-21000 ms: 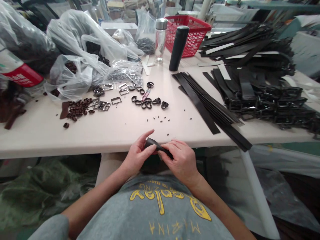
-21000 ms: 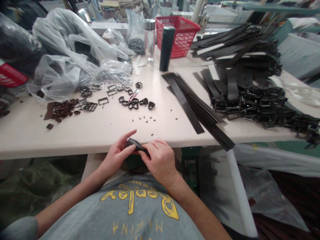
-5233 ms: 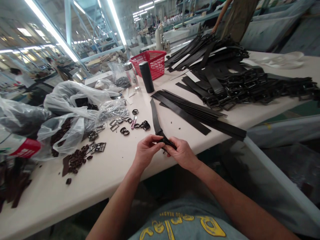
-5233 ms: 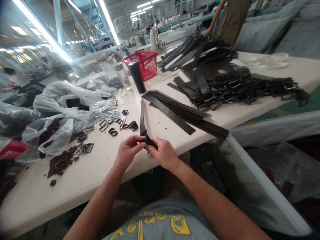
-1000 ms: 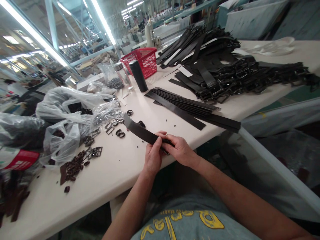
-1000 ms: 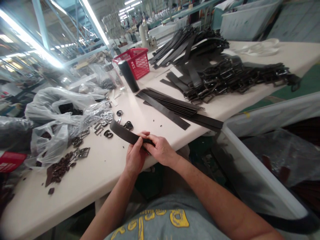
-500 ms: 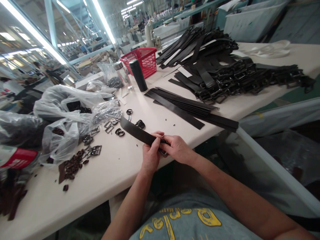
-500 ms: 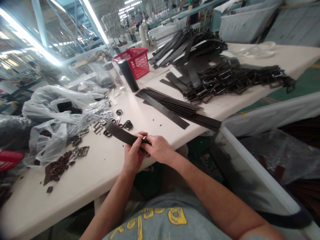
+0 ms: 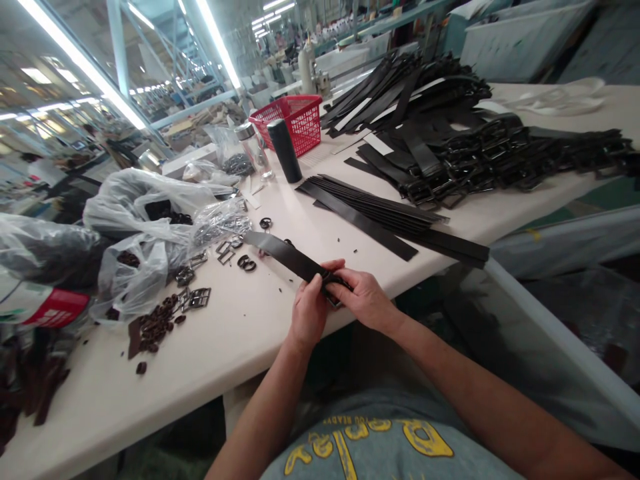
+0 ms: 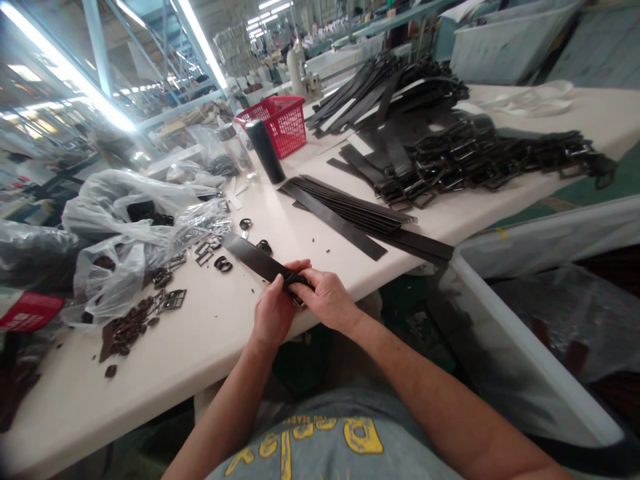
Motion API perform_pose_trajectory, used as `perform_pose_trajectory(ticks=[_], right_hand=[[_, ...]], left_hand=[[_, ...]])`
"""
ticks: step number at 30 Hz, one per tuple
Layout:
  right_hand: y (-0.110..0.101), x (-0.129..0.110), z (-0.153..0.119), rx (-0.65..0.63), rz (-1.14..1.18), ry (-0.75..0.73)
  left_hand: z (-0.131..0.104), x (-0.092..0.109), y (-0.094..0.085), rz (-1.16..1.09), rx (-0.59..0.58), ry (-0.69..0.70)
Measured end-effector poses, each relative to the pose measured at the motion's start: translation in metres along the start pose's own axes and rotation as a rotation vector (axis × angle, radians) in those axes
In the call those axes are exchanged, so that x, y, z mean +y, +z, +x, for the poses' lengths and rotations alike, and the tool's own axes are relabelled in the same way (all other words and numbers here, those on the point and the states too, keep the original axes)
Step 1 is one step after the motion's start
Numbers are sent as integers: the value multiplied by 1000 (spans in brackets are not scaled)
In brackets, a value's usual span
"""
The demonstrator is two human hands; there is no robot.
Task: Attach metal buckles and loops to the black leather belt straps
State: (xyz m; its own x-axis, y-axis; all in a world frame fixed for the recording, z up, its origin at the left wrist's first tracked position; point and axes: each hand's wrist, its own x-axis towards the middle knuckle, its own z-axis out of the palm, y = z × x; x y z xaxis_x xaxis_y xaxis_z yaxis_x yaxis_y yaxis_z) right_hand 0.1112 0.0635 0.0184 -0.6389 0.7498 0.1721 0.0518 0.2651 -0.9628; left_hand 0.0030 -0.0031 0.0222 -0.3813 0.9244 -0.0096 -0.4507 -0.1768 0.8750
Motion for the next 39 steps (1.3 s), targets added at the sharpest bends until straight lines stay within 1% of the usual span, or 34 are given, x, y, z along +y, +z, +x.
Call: perform_pose_trajectory(ticks=[2, 5, 8, 12, 16, 19, 24, 27, 30, 33, 35, 37, 39], right_hand=[[0, -1, 1, -14, 26, 41], [1, 0, 1, -16, 68, 69], [1, 0, 1, -18, 108, 104], [0, -1, 2, -18, 155, 131], [-2, 1, 3, -17, 188, 137], [-3, 4, 2, -14, 214, 115], [-5, 3, -5, -16, 184, 53], [-11, 1, -7, 15, 99, -43], [-29, -9, -3, 8, -13, -106], [-62, -23, 11, 59, -115, -135], [-91, -30, 28, 141, -153, -122], [-124, -36, 48, 223, -196, -77], [-161, -40, 71, 304, -359, -37]], left_hand=[[-1, 1, 0, -92, 18, -46], [-2, 2, -2, -135, 28, -98], [-3, 2, -4, -126, 3, -100], [-3, 2, -5, -146, -60, -89], [-2, 3, -5, -124, -88, -117], [-1, 4, -4, -85, -104, -146], [-4, 2, -4, -71, -114, -166], [-3, -5, -7, -46, -85, -175], [-1, -10, -9, -48, -5, -162], [0, -8, -8, -41, 26, -161], [-1, -5, -6, 6, 15, -170], [-1, -2, -3, 51, 8, -170], [-2, 1, -1, 82, 1, -166]])
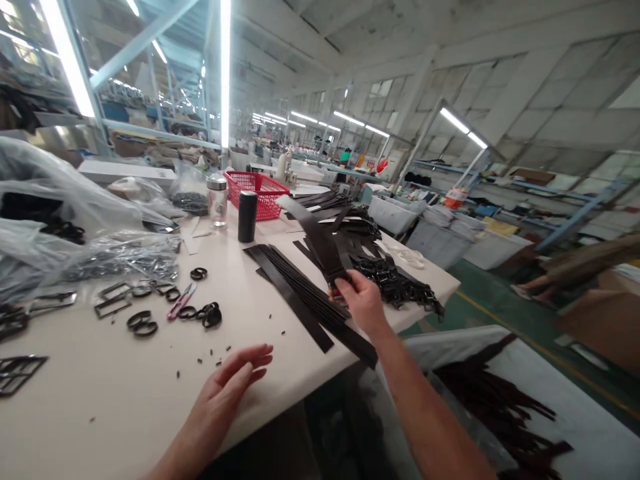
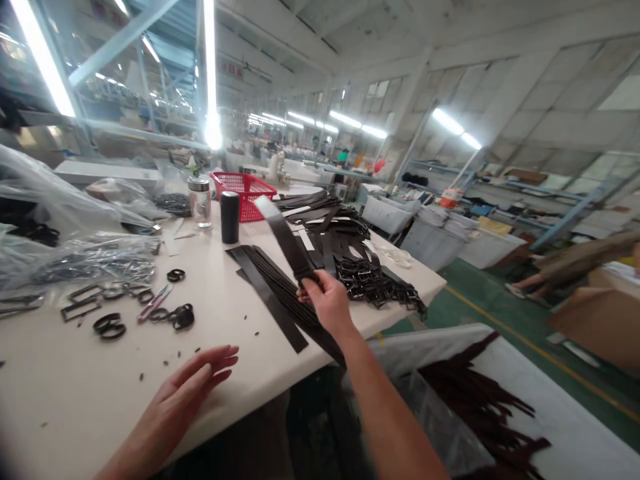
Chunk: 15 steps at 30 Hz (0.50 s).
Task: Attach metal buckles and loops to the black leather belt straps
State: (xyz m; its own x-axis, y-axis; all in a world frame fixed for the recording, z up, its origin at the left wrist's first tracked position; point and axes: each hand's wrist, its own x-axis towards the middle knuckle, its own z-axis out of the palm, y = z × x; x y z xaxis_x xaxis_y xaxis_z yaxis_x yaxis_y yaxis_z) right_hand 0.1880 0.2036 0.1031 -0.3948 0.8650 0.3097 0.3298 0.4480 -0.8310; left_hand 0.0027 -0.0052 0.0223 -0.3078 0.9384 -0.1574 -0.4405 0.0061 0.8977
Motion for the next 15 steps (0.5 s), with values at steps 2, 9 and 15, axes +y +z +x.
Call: perform_pose_trajectory(ticks=[2, 9, 15], right_hand=[[-29, 8, 31, 51, -105, 15], [-81, 24, 70, 272, -526, 8], [10, 19, 24, -80, -715, -79]], left_hand=[[-1, 2, 1, 24, -5, 2], [1, -2, -4, 69, -50, 18], [2, -4, -6, 131, -113, 11]])
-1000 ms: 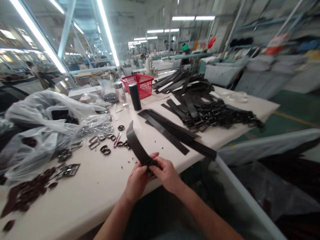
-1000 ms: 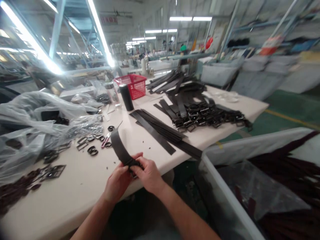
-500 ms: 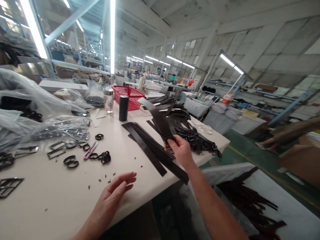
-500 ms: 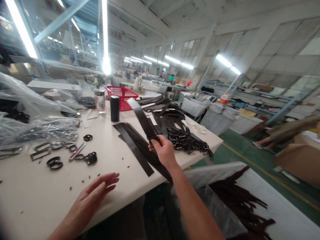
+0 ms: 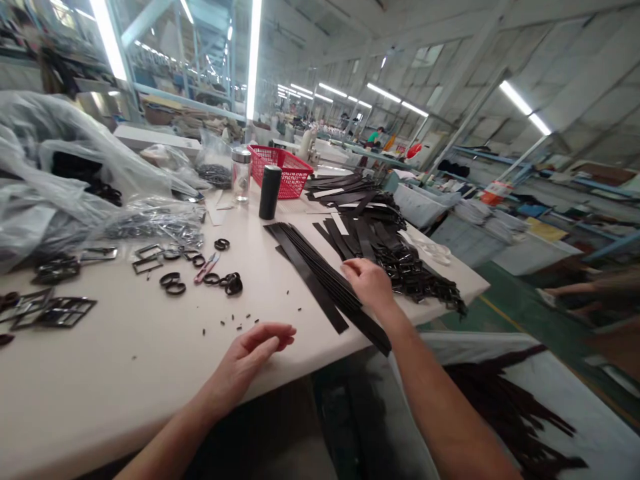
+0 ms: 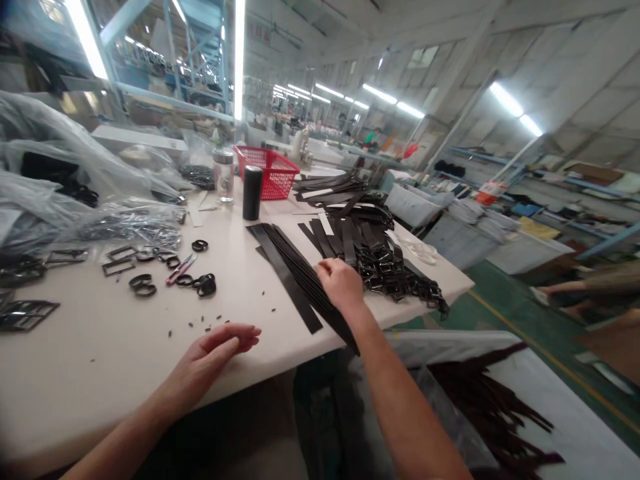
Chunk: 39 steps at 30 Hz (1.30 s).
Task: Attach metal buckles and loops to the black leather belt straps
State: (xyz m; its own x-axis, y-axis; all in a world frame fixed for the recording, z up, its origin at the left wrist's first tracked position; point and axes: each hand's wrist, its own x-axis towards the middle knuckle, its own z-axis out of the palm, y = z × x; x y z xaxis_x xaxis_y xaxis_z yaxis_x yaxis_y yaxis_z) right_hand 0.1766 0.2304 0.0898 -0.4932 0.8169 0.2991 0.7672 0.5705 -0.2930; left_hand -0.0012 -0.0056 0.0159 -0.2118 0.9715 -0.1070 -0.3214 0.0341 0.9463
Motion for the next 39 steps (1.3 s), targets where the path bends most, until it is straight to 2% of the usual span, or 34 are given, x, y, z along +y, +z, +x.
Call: perform_pose_trajectory(ticks=[4, 7, 12, 17, 27, 30, 33, 36, 39], right_hand=[[49, -45, -15, -140, -135, -2], [65, -58, -15, -156, -210, 27], [67, -59, -7, -194, -239, 88], [67, -60, 8, -238, -221, 86], [90, -81, 26, -153, -168, 93], [85, -80, 29, -137, -74, 120], [68, -81, 18, -90, 52, 101], [42, -86, -15, -26, 165, 41], [17, -91, -66, 21, 377, -50]], left_hand=[[0, 3, 2, -2, 5, 13], [0, 4, 3, -22, -7, 36], [0, 4, 2, -21, -39, 43], [0, 4, 2, -22, -39, 55], [3, 2, 3, -37, -50, 69], [3, 1, 2, -35, -58, 70], [3, 0, 1, -75, -62, 68], [4, -1, 1, -143, -51, 51], [5, 0, 3, -253, -50, 56]])
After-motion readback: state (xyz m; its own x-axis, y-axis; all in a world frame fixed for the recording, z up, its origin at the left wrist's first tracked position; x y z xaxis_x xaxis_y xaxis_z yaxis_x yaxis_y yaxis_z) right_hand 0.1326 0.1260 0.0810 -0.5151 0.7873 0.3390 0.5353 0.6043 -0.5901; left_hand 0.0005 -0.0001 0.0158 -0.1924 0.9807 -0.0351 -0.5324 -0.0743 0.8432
